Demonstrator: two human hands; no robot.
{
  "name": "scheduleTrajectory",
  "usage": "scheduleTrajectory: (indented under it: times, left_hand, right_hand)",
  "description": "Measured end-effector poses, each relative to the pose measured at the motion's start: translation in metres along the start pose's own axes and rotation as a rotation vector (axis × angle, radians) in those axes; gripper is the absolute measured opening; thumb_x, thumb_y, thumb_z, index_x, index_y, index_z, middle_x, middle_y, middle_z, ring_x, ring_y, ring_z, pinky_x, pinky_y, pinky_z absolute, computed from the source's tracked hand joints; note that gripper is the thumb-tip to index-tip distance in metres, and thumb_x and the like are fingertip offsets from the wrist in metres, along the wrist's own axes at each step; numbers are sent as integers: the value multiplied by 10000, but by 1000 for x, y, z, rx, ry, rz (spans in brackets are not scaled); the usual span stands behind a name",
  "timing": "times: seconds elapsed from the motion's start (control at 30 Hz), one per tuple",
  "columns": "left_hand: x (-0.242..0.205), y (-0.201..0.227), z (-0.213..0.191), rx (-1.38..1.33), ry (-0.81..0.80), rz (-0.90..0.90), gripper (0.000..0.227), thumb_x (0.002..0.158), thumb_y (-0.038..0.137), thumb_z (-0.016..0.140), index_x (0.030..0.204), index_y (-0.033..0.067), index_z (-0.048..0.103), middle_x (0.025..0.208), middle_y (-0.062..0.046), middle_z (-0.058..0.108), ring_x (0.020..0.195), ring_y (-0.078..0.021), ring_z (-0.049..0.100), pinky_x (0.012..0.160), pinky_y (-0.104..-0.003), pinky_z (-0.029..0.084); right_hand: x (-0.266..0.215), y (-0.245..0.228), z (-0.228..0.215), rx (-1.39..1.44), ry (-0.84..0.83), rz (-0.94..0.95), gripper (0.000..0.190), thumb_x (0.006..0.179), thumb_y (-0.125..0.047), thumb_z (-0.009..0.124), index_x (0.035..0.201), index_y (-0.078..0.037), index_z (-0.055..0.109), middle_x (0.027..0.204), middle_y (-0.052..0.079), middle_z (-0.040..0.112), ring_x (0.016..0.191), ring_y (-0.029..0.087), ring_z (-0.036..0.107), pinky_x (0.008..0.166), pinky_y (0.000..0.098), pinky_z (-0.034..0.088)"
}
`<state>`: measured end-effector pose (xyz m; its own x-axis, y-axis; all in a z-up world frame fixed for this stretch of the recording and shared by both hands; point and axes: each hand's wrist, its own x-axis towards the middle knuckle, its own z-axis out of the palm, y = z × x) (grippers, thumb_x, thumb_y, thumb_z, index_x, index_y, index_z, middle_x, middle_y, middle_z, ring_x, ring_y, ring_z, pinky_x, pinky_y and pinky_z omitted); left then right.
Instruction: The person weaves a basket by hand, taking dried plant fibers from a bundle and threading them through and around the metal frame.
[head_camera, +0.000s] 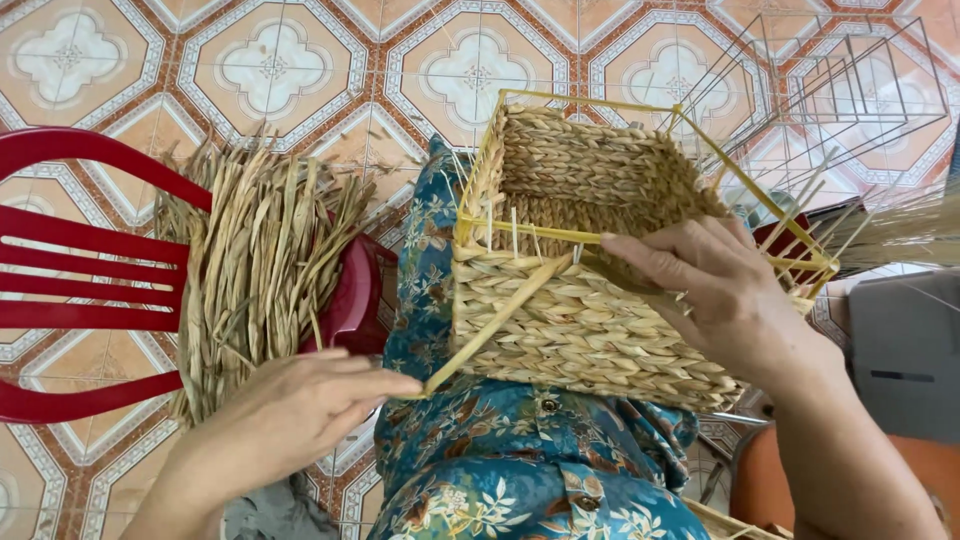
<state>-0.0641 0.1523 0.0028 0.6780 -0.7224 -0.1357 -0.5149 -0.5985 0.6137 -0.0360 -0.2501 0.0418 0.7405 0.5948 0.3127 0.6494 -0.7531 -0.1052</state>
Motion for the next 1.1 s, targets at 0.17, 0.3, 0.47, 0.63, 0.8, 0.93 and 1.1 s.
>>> scheduleTrajectory:
  times: [0.17,0.3,0.47,0.63,0.8,0.93,1.1]
  left_hand:
    - [38,27,-21,16,325,267,368,896,360,719,1192,142,713,1079,-104,685,1015,-249,644,852,-373,532]
    - [84,50,-14,-283,429,147,290,947,227,714,1198,80,716,946,-102,689,799,-239,696,709,-357,562]
    - [135,47,20,-256,610,178,262,1013,151,656,1247,34,665,1027,-131,720,842,-280,734,722,-371,582]
    - [152,52,31,-372,652,181,219,1005,139,669,1203,45,678,1039,-114,759,867,-299,764,715,-379,597]
    - [156,33,69,-320,826,336,169,977,121,799,1097,120,680,905,-41,700,769,-193,731,684,-332,577]
    - [140,38,62,-154,976,540,254,976,141,779,1191,143,645,997,-54,692,890,-224,731,782,-342,602]
    - [124,46,40,-141,1022,261,381,984,135,775,1320,36,625,1008,-74,710,827,-203,718,703,-311,578]
  right_hand:
    - [11,-3,19,198,102,15,525,771,-3,783,1268,-152,706,1093,43,691,917,215,686,803,338,593]
    - [39,-8,32,465,87,8,196,940,-51,776,1099,-129,692,1114,59,671,930,163,725,757,271,591]
    - [49,-19,26,335,62,120,145,902,-62,773,1026,-38,702,937,82,665,824,188,687,681,317,580]
    - [38,-3,30,441,39,238,145,896,-54,768,1006,-15,683,883,68,657,736,145,665,613,292,527]
    - [40,-8,40,444,93,349,92,924,-18,761,967,-20,679,863,48,678,678,121,666,556,293,502]
    - [47,-36,44,418,167,240,124,937,3,746,1044,-57,728,926,55,693,770,134,697,625,276,565]
    - [52,-50,28,315,204,129,252,921,55,721,1153,-46,717,1032,91,692,884,225,701,751,337,568]
